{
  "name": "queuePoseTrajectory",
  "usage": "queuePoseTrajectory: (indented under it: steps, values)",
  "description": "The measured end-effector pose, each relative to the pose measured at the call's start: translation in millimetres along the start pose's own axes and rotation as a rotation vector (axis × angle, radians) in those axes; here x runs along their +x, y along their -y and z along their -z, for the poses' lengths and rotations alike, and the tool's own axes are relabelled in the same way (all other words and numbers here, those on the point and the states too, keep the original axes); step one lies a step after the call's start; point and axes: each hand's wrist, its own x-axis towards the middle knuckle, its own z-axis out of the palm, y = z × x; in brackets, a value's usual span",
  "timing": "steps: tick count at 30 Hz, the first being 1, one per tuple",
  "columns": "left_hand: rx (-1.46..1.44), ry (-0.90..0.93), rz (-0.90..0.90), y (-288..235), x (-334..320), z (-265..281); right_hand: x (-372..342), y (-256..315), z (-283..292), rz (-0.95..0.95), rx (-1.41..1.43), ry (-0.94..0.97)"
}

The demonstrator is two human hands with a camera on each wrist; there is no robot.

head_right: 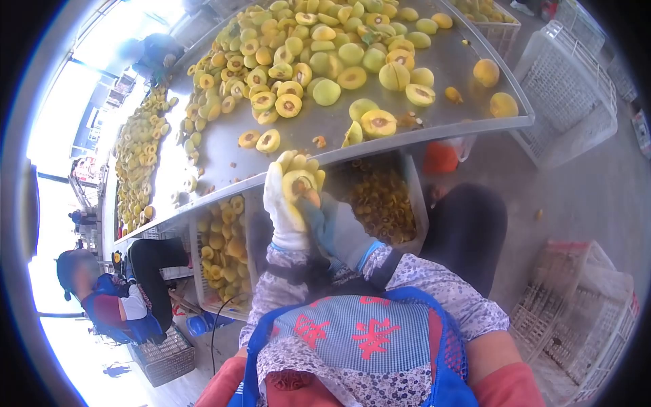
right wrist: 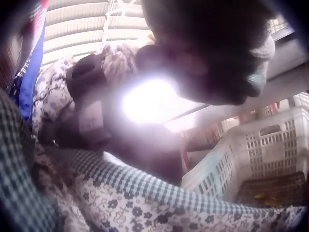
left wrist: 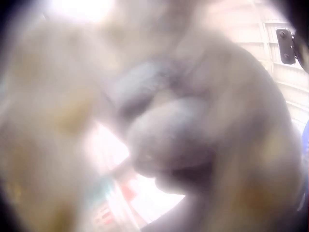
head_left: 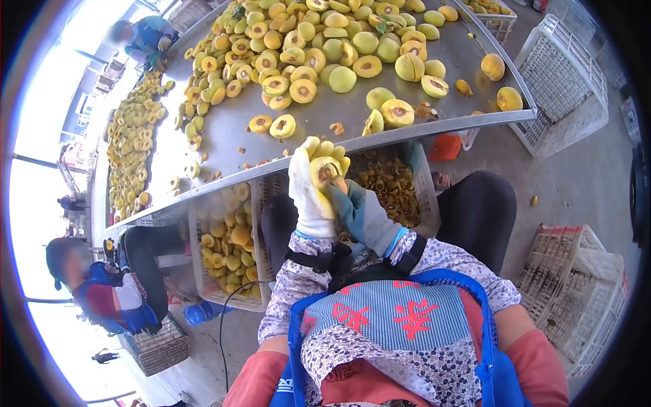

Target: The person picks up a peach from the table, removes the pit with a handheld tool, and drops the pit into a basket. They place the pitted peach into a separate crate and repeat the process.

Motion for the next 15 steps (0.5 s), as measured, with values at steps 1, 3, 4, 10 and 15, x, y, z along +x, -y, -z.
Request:
queuePoseTrajectory:
  steps: [1, 3, 4, 10, 15]
  values:
    - [-0.098, 0.02, 0.076, 0, 0, 1, 0, 1, 1, 0.002, 0.0, -0.002]
    - [-0.195, 0.043, 0.154, 0, -1, -1, 0, 8, 5, -0.081, -0.028, 0.046]
    - [-0.251, 0.019, 0.185, -1, -1, -3, -1, 9, 7, -0.083, -0.027, 0.044]
    - [-0.543, -0.011, 0.442, -18, 9, 3, -3, 15, 15, -0.016, -0.069, 0.112]
    - [-0.653, 0.073, 0.783, -15, 21, 10, -4, 12, 16, -0.139, -0.001, 0.273]
